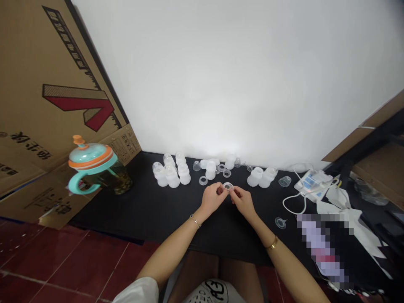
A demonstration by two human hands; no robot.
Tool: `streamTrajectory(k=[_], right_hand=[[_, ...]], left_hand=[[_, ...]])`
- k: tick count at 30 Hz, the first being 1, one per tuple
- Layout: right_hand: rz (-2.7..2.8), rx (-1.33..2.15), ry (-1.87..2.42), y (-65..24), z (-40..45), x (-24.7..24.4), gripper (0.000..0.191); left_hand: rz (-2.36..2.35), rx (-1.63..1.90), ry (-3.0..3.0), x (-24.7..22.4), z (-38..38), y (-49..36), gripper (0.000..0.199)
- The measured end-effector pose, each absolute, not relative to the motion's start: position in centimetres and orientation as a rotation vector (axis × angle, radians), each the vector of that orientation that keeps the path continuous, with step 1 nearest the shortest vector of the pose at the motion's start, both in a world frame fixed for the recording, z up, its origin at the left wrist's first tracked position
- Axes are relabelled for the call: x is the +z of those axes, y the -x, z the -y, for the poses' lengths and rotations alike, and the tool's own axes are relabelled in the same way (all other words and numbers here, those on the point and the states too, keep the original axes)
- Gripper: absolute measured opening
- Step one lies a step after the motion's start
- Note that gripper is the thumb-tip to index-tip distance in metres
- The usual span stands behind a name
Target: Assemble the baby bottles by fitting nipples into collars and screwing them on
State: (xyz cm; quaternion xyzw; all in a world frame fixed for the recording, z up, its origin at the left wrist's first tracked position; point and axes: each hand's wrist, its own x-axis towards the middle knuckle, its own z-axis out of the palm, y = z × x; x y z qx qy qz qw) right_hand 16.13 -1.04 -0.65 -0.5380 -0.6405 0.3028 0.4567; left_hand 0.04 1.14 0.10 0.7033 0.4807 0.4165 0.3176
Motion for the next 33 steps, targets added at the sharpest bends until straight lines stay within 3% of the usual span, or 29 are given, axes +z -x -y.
streamTrajectory(k=[15,33], right_hand=[[1.559,0.831,1.297,-16.32,0.77,-0.9,0.031],[1.653,0.636,1.381,-16.32,0.78,-1.21,0.033]], left_hand=[[-1.286,1.058,-1.799,0.43,-1.05,0.04,0.023],[-1.295,1.064,-1.821,0.31,-1.09,0.08,0.017]])
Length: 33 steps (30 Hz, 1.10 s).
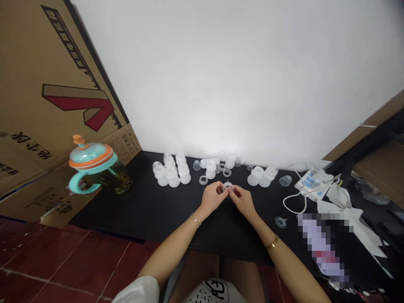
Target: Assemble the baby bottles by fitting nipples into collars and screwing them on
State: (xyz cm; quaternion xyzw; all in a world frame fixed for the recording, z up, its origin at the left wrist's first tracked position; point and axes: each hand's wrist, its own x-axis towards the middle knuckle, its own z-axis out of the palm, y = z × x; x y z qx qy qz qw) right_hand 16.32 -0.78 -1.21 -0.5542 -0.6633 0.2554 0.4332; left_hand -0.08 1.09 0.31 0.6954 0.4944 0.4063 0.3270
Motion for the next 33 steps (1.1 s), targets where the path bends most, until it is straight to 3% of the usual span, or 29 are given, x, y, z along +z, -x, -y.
streamTrajectory(k=[33], right_hand=[[1.682,0.515,1.401,-16.17,0.9,-0.79,0.034]], left_hand=[[-1.322,1.031,-1.876,0.37,-1.04,0.16,0.018]])
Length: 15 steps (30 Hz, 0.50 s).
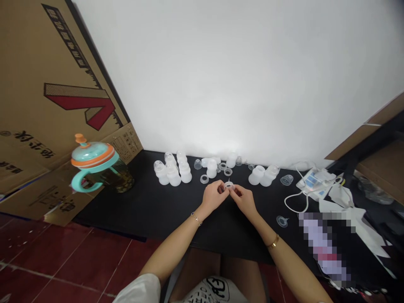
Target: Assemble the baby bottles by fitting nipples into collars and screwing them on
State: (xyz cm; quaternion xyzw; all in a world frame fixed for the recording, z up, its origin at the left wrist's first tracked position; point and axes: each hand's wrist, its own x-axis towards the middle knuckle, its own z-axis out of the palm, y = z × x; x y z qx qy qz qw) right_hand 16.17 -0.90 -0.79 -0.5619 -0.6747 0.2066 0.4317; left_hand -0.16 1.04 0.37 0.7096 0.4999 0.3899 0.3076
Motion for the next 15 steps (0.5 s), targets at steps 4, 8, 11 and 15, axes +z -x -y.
streamTrajectory(k=[4,8,11,15], right_hand=[[1.69,0.498,1.403,-16.28,0.89,-0.82,0.035],[1.699,0.486,1.405,-16.28,0.88,-0.88,0.035],[1.701,0.483,1.406,-16.22,0.9,-0.85,0.035],[1.701,0.486,1.411,-16.2,0.92,-0.78,0.035]], left_hand=[[-1.327,1.031,-1.907,0.28,-1.1,0.11,0.018],[-1.321,1.027,-1.903,0.14,-1.15,0.12,0.019],[-1.308,1.037,-1.901,0.07,-1.17,0.17,0.019],[-1.286,1.047,-1.898,0.08,-1.21,0.19,0.021]])
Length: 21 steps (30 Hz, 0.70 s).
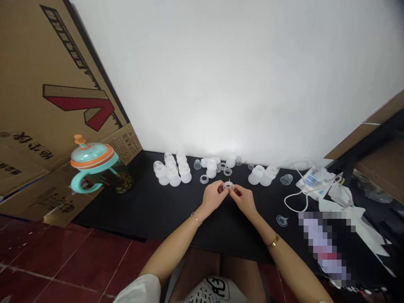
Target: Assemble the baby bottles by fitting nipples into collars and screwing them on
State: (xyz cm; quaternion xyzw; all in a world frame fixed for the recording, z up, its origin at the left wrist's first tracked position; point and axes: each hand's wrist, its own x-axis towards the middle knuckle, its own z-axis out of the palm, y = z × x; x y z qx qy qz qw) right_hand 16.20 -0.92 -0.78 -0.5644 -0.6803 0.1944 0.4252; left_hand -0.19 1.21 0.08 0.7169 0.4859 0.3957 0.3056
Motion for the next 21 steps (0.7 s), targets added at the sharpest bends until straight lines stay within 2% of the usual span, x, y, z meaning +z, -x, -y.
streamTrajectory(k=[21], right_hand=[[1.684,0.495,1.412,-16.15,0.97,-0.57,0.035]], left_hand=[[-1.305,1.04,-1.945,0.06,-1.12,0.04,0.021]])
